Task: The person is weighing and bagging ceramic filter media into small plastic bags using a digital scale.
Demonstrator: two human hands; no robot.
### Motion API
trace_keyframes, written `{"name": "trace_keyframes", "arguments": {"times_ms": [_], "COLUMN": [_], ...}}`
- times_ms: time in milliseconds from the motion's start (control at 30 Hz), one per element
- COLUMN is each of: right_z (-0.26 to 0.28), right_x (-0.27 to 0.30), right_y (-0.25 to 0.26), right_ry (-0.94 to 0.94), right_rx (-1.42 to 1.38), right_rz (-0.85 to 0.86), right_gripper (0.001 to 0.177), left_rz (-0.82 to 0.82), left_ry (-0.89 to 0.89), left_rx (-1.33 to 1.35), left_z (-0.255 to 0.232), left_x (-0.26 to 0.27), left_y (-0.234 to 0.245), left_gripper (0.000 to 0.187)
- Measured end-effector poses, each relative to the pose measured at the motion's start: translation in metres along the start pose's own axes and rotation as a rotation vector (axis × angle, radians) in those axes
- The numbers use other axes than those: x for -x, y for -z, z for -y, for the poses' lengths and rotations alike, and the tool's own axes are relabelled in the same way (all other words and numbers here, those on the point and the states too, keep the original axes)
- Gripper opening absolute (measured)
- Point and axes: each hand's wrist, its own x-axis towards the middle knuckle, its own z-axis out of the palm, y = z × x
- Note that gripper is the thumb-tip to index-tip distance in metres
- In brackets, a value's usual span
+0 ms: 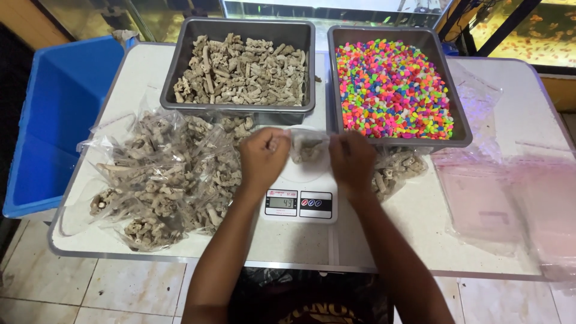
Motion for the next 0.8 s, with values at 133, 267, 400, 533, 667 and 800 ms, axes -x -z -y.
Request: {"name": "trace_keyframes", "arguments": {"times_ms": [133, 267, 400, 533, 667, 800], "right_z": [0.041, 0.046, 0.043, 0.047, 0.054, 0.049], "right_x": [-0.048, -0.066, -0.068, -0.065, -0.065, -0.058], "right_y": [0.019, 0.011, 0.012, 0.02, 0.021, 0.02], "right_ry": [-0.227, -0.385, -0.458, -0.442, -0.432, -0.344], "right_rx": [-0.213, -0.267, -0.33, -0.325, -0.346, -0.302], "right_rz": [0.137, 0.182, 0.223, 0.293, 0.268, 0.221], "right_gripper": [0.029, 0.025, 0.026, 0.017, 0.015, 0.017], "left_rz": [0.013, 0.145, 0.415, 0.372, 0.251, 0.03], "left_ry": [0.128, 0.24, 0.273, 0.289, 0.329, 0.255], "left_rx": [0.097, 0.253, 0.627, 0.614, 0.571, 0.575], "left_z": [-0.023, -0.009, 0.027, 0.039, 0.036, 0.035], "left_x": [-0.021, -0.025, -0.01, -0.008, -0.008, -0.008], "left_y": [0.004, 0.003, 0.004, 0.003, 0.007, 0.002], "left_gripper": [0.01, 0.018, 0.119, 0.108, 0.089, 0.06]}}
